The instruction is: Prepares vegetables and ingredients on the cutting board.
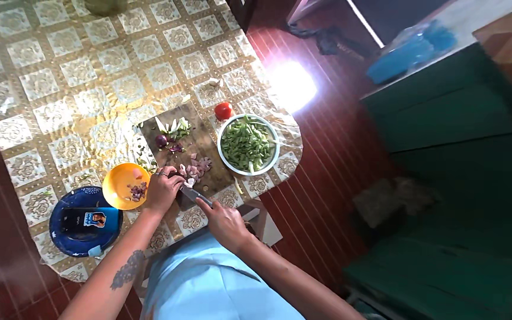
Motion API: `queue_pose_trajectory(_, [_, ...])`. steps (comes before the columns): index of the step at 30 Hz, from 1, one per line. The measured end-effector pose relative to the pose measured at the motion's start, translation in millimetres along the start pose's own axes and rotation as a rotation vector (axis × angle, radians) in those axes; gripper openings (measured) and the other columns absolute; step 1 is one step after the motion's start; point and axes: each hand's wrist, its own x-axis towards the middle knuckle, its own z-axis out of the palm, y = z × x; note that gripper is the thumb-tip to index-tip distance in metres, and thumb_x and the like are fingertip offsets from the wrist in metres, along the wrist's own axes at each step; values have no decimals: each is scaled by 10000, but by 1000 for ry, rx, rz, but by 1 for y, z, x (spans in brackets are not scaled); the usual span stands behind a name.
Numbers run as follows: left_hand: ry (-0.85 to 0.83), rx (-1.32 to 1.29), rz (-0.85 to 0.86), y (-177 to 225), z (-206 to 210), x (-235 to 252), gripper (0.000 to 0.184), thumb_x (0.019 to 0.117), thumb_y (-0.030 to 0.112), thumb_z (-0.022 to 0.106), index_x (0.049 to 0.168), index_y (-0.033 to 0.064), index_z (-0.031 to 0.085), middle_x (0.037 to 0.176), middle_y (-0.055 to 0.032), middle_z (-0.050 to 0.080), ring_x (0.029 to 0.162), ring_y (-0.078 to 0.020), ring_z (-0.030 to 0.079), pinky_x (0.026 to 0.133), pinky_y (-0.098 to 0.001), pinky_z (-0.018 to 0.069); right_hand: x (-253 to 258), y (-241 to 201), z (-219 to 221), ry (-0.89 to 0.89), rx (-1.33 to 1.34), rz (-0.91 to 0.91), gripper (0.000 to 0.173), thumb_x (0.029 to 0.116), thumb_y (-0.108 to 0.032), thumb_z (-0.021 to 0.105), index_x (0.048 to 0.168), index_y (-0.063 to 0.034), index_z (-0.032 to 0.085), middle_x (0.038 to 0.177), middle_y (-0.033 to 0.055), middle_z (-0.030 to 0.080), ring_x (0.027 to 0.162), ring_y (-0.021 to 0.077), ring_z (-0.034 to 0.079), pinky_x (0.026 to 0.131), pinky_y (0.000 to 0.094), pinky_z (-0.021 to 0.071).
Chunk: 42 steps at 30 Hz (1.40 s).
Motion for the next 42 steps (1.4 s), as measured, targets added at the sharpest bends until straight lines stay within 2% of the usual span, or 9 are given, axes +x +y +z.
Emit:
queue_pose_trajectory(5, [4, 40, 67, 12, 0, 6, 124, 916, 147, 737, 992, 64, 790, 1120, -185, 702, 1085, -396, 662, 913, -558, 536, -14, 10, 1, -26, 14, 48, 643, 1059, -58, 381, 1638, -311, 261, 1315, 263, 590, 955, 431, 684, 810, 563, 543])
queue_pose_trajectory(10, [-470, 193, -199, 45, -9, 34, 276, 952, 260, 728, 1142, 62, 757, 1292, -196, 641, 1271, -391, 560, 1071, -564, 430, -13, 11, 4, -56, 3, 32, 622, 1067, -77, 383, 1632, -313, 274, 1328, 264, 580, 968, 432, 682, 820, 563, 544])
queue_pose_trajectory(14, [-545, 209, -155, 50, -6, 41, 263, 958, 193, 699, 1163, 28, 715, 1297, -188, 634, 1274, -384, 562, 1063, -566, 436, -14, 19, 12, -65, 9, 30, 606, 1073, -96, 371, 1625, -334, 293, 1301, 255, 596, 960, 429, 684, 810, 567, 544])
queue_pose_trajectory(18, [-352, 76, -41, 47, -2, 30, 201, 938, 123, 683, 1084, -11, 719, 1163, -202, 716, 1135, -385, 671, 981, -575, 494, -10, 18, 17, -43, 18, -30, 593, 1073, -116, 387, 1621, -326, 306, 1298, 254, 603, 953, 431, 687, 809, 575, 544])
queue_pose_trajectory(23, [-23, -358, -384, 49, -38, 22, 216, 941, 142, 740, 1073, -19, 684, 993, -159, 713, 888, -274, 701, 826, -488, 578, 17, 14, 29, 101, 106, -142, 564, 1062, -112, 407, 1596, -293, 382, 1233, 265, 645, 923, 445, 695, 774, 592, 548])
queue_pose_trajectory(27, [92, -376, -479, 42, -67, 9, 206, 935, 138, 754, 1064, -1, 673, 988, -117, 708, 853, -199, 692, 767, -397, 585, 39, 15, 19, 103, 195, -98, 576, 1059, -103, 407, 1595, -313, 381, 1323, 236, 623, 1037, 423, 690, 866, 589, 549])
queue_pose_trajectory(34, [-181, -251, -630, 45, -17, -14, 324, 981, 111, 665, 1269, -39, 661, 1228, -216, 690, 1174, -336, 661, 1062, -500, 488, 43, 28, 24, 206, 384, -162, 533, 1069, -136, 426, 1591, -236, 401, 1320, 201, 643, 1070, 370, 689, 933, 537, 540])
queue_pose_trajectory(39, [-9, -306, -602, 45, 0, -33, 266, 997, 73, 601, 1207, -74, 672, 1228, -240, 663, 1144, -324, 657, 1019, -450, 521, 29, 28, 35, 207, 382, -147, 585, 1070, -116, 398, 1629, -263, 310, 1319, 216, 636, 960, 380, 710, 865, 541, 563])
queue_pose_trajectory(42, [1, -299, -488, 43, 4, -44, 265, 900, 19, 701, 1147, -77, 712, 1237, -267, 661, 1130, -355, 672, 995, -460, 542, 26, 25, 39, 150, 378, -120, 590, 1075, -112, 388, 1635, -272, 289, 1357, 214, 617, 969, 387, 710, 861, 551, 563])
